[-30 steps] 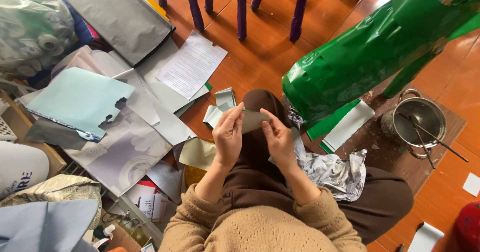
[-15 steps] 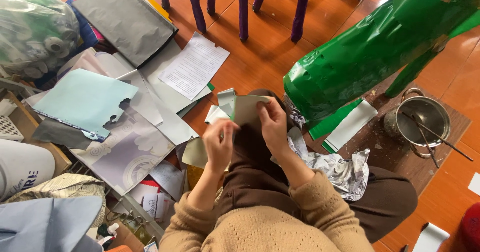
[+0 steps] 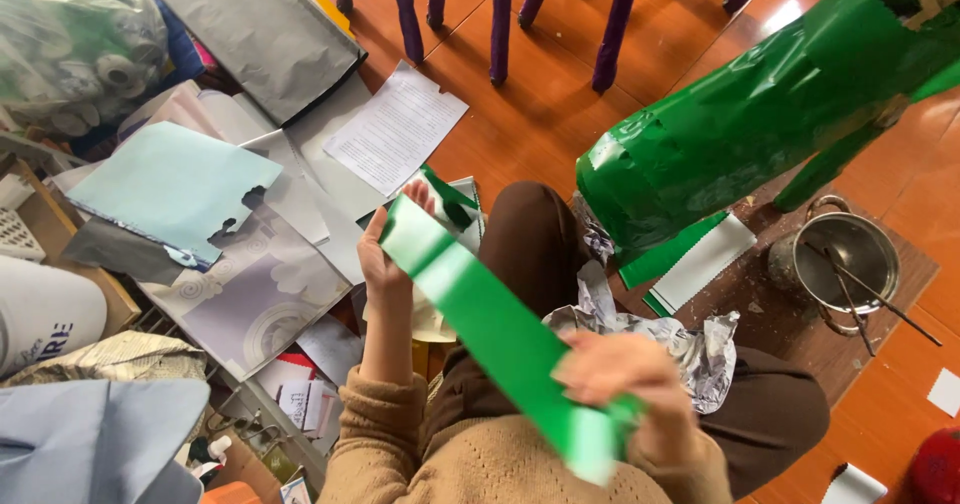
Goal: Decorating a horse sculpture by applying glue and colored foil.
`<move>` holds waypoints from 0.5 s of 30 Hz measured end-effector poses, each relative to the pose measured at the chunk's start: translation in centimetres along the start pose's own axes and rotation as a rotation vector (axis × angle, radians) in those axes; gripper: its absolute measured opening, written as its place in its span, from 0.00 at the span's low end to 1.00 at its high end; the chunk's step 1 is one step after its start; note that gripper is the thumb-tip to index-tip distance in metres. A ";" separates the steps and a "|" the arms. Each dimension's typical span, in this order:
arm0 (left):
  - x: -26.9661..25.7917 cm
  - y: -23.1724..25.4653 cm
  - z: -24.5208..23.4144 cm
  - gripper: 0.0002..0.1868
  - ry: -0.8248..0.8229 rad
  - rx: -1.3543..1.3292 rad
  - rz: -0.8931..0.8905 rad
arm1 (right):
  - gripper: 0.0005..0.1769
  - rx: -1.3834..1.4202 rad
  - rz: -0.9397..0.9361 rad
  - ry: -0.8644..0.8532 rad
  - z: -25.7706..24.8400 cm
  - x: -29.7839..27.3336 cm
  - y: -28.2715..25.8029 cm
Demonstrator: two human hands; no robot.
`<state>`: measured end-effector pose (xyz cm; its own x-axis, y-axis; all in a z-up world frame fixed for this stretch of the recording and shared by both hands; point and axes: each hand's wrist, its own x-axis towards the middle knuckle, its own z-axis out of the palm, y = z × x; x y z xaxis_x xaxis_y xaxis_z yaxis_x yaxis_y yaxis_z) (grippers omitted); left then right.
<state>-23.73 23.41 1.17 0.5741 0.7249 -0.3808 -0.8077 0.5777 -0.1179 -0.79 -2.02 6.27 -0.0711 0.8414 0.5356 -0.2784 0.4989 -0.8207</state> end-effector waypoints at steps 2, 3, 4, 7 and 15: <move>1.2 0.9 -0.8 0.23 0.050 -0.018 0.115 | 0.07 -0.151 -0.088 -0.117 -6.6 -10.2 3.1; 1.6 1.4 -1.2 0.23 0.051 -0.022 0.118 | 0.07 -0.228 -0.131 -0.175 -7.9 -11.9 1.2; 2.1 1.8 -1.6 0.24 0.002 -0.020 0.137 | 0.10 -0.306 -0.174 -0.234 -9.0 -13.7 -1.0; 2.3 1.7 -0.9 0.23 -0.015 -0.019 0.185 | 0.13 -0.036 -0.359 0.112 -5.5 -15.9 -6.5; 4.8 -0.9 0.1 0.23 -0.043 0.072 0.199 | 0.13 0.300 -0.672 0.602 -9.2 -24.8 -8.0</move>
<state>-20.22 26.41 -0.48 0.4104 0.8418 -0.3507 -0.8950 0.4455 0.0218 12.02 -24.95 -2.22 0.6756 0.4048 0.6162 -0.3219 0.9139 -0.2474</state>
